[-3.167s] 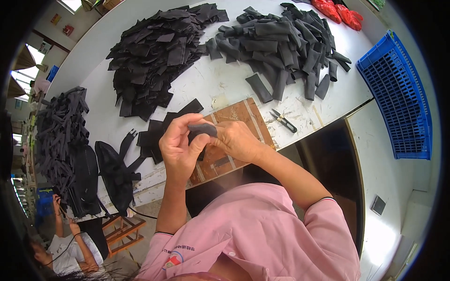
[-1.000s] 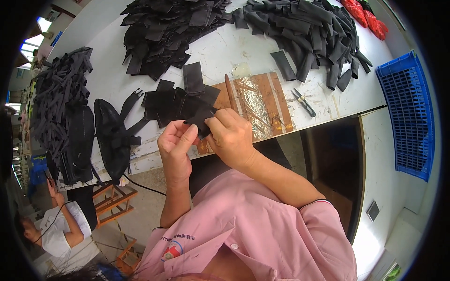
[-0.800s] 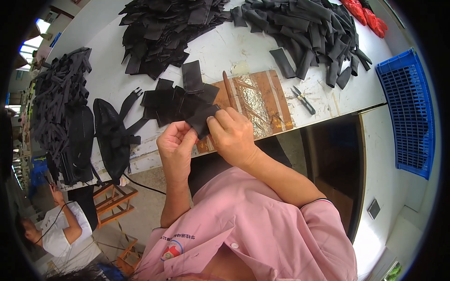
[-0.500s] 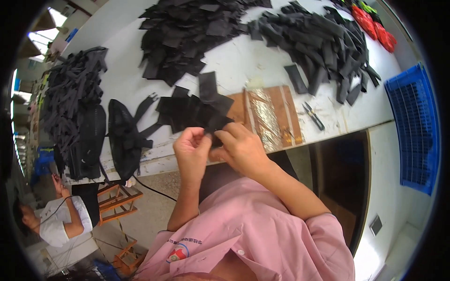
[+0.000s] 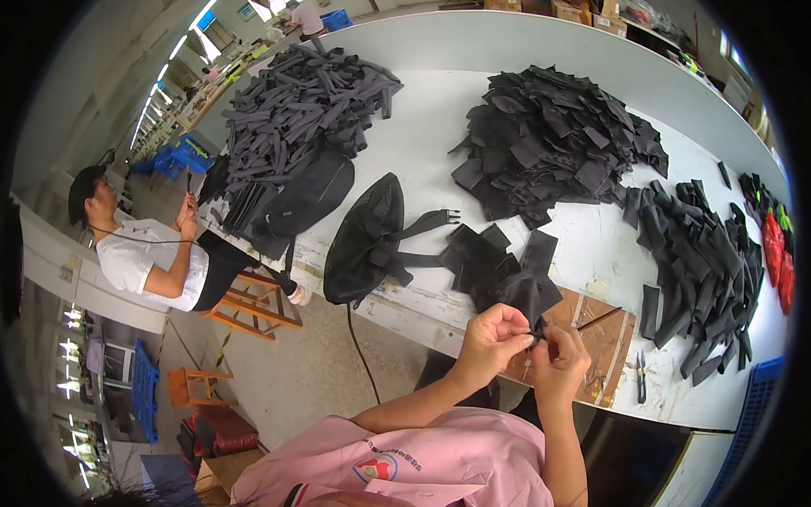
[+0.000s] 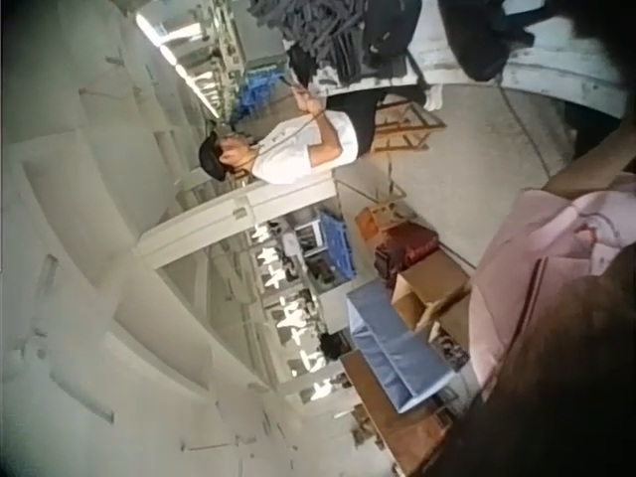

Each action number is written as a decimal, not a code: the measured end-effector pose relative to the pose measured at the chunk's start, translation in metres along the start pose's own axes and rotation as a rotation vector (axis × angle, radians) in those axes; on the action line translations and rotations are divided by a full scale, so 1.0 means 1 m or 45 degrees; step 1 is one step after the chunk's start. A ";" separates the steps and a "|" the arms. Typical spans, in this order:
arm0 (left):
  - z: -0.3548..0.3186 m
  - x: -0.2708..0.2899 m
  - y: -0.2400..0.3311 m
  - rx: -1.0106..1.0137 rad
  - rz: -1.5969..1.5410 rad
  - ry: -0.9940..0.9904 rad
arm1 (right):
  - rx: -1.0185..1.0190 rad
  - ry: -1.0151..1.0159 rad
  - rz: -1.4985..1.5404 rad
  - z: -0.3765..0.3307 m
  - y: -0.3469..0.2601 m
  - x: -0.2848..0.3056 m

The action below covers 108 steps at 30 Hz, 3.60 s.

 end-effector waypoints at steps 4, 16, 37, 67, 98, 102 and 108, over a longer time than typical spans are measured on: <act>-0.003 -0.014 -0.002 0.317 -0.260 -0.372 | -0.661 -0.373 1.045 -0.013 0.052 -0.033; -0.006 -0.028 0.000 0.157 -0.209 -0.485 | -0.650 -0.314 1.520 -0.025 0.042 -0.036; 0.014 -0.089 0.032 0.177 -0.509 -0.525 | -0.256 -0.234 0.841 0.010 -0.017 0.059; 0.044 -0.080 -0.017 0.439 -0.585 -0.334 | -0.419 -0.619 1.211 0.045 0.057 0.012; 0.060 -0.098 0.024 -0.148 -0.009 -0.650 | 0.359 -0.267 -0.281 0.031 0.002 0.053; 0.056 -0.115 0.016 -0.099 0.737 -0.804 | 0.163 -0.330 0.126 0.020 0.041 0.036; 0.050 -0.114 0.034 -0.207 0.500 -0.661 | 0.238 -0.345 -0.103 0.023 0.032 0.038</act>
Point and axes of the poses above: each hand's wrist, its own z-axis towards the middle knuckle, its own x-axis out of the back of the hand, y = z × x, the point moved 9 cm from there along z, towards the middle knuckle, and after that the axes turned 8 degrees about -y, right-handed, at the moved point
